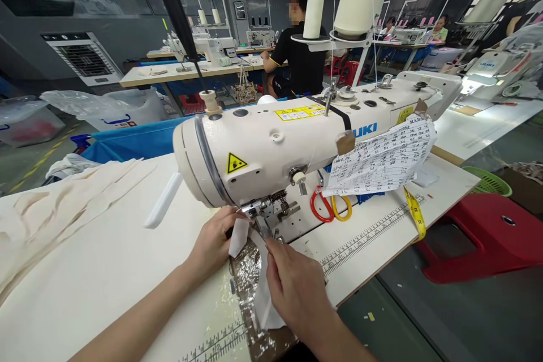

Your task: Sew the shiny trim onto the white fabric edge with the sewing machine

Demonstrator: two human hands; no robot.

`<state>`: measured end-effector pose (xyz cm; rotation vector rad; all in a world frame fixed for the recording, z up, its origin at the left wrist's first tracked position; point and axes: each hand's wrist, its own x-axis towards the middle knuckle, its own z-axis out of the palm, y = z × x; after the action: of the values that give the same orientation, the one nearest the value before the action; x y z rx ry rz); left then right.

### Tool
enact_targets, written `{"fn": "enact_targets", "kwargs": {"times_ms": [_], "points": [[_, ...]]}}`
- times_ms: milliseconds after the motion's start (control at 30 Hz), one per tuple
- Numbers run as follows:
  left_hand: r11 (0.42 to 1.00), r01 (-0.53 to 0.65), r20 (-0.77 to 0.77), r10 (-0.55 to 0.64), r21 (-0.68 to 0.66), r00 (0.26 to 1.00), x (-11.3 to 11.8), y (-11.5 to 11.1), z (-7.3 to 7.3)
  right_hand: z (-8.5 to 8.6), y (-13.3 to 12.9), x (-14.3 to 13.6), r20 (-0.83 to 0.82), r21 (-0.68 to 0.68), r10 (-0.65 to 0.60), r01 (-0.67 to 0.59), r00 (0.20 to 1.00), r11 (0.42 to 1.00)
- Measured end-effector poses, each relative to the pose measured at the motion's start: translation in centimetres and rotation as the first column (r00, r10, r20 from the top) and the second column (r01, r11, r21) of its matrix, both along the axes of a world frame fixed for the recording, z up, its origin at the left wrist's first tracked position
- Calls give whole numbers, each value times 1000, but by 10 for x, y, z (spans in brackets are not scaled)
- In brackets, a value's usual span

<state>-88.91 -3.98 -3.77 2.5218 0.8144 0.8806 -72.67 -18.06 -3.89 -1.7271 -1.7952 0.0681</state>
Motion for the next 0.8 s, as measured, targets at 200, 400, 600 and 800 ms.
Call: {"fn": "enact_targets", "kwargs": {"times_ms": [200, 400, 600, 800], "points": [[999, -44, -86, 41, -32, 995, 1, 0, -1, -2, 1, 0, 44, -16, 15, -14, 999, 1000], [998, -59, -60, 57, -36, 997, 3, 2, -3, -5, 0, 1, 63, 5, 28, -28, 998, 1000], [995, -62, -21, 61, -81, 998, 2, 2, -3, -4, 0, 0, 49, 7, 3, -3, 999, 1000], [992, -33, -52, 40, 121, 998, 2, 0, -6, -5, 5, -2, 82, 2, -21, 21, 996, 1000]]}}
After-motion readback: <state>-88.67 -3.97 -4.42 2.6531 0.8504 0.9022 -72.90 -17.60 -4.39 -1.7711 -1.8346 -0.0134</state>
